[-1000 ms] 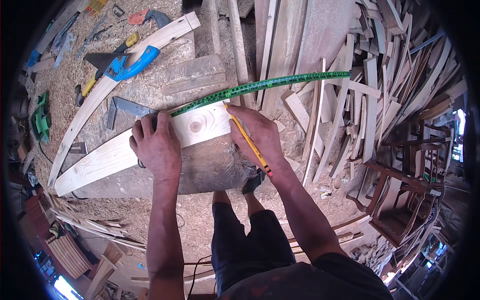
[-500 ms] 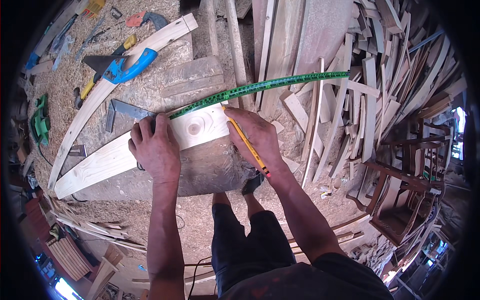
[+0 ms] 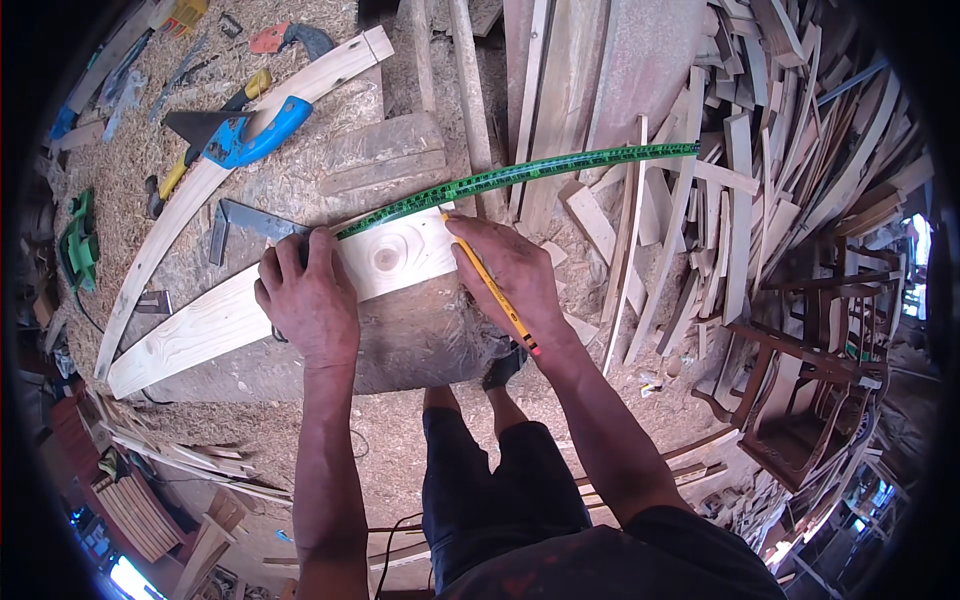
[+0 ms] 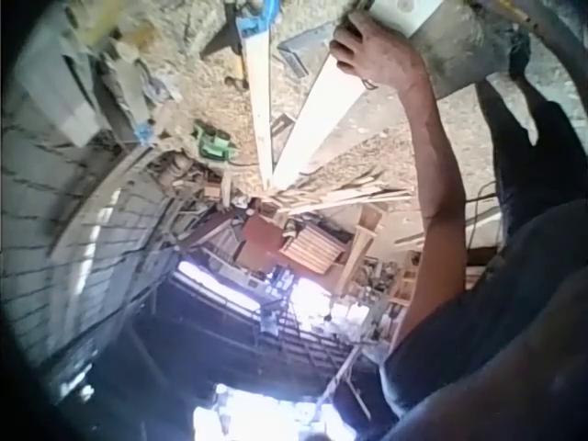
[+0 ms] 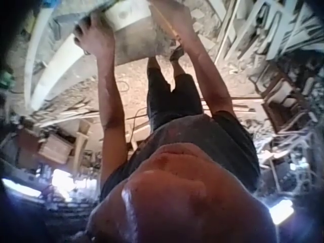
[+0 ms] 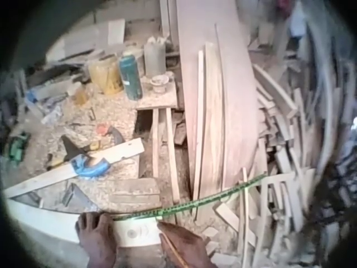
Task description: Measuring, marking, and sawing a wooden plank in a workshop setting.
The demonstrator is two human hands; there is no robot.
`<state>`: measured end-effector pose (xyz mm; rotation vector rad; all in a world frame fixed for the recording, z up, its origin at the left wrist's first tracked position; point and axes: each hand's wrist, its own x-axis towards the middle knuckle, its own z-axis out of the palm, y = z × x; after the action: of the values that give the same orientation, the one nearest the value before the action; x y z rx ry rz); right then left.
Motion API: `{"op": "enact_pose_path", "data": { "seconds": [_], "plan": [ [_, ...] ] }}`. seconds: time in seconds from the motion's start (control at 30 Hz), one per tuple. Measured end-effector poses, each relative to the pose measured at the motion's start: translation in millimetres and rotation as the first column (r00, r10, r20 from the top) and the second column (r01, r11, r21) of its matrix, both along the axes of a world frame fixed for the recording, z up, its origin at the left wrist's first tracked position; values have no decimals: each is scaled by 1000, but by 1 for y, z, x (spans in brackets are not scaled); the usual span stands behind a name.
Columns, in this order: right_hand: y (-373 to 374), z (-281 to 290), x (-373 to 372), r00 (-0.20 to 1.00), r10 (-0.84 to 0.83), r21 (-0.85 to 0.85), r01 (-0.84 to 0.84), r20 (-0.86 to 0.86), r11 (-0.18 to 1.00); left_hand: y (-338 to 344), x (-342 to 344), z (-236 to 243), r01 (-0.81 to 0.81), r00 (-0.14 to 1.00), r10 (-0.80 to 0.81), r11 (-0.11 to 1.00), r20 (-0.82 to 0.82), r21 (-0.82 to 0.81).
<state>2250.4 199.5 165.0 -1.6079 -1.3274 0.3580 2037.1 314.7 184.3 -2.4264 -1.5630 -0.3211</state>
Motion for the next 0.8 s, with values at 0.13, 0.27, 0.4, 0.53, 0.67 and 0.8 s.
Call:
{"op": "enact_pose_path", "data": {
  "seconds": [0.13, 0.27, 0.4, 0.53, 0.67, 0.8],
  "plan": [
    [1, 5, 2, 998, 3, -8, -2, 56, 1000, 0, 1, 0, 0, 1000, 0, 1000, 4, -2],
    [2, 18, 1, 995, 15, -99, -5, 100, 995, 0, 0, -1, 2, 1000, -2, 1000, 12, 5],
    [-2, 46, 8, 996, 76, -274, -59, 51, 960, 0, -3, -2, -3, 1000, 3, 1000, 15, -1],
    [-14, 54, 6, 884, -164, -304, 25, -438, 952, -2, -2, 3, 2, 1000, -1, 1000, 25, -21],
    [-8, 27, 1, 433, -332, -303, 137, -838, 943, -4, -8, 10, 11, 1000, -10, 1000, 27, -16],
    [12, -11, -7, 50, -255, -240, 201, -966, 950, -8, -13, 19, 56, 996, -49, 995, 74, -85]
  ]
}}
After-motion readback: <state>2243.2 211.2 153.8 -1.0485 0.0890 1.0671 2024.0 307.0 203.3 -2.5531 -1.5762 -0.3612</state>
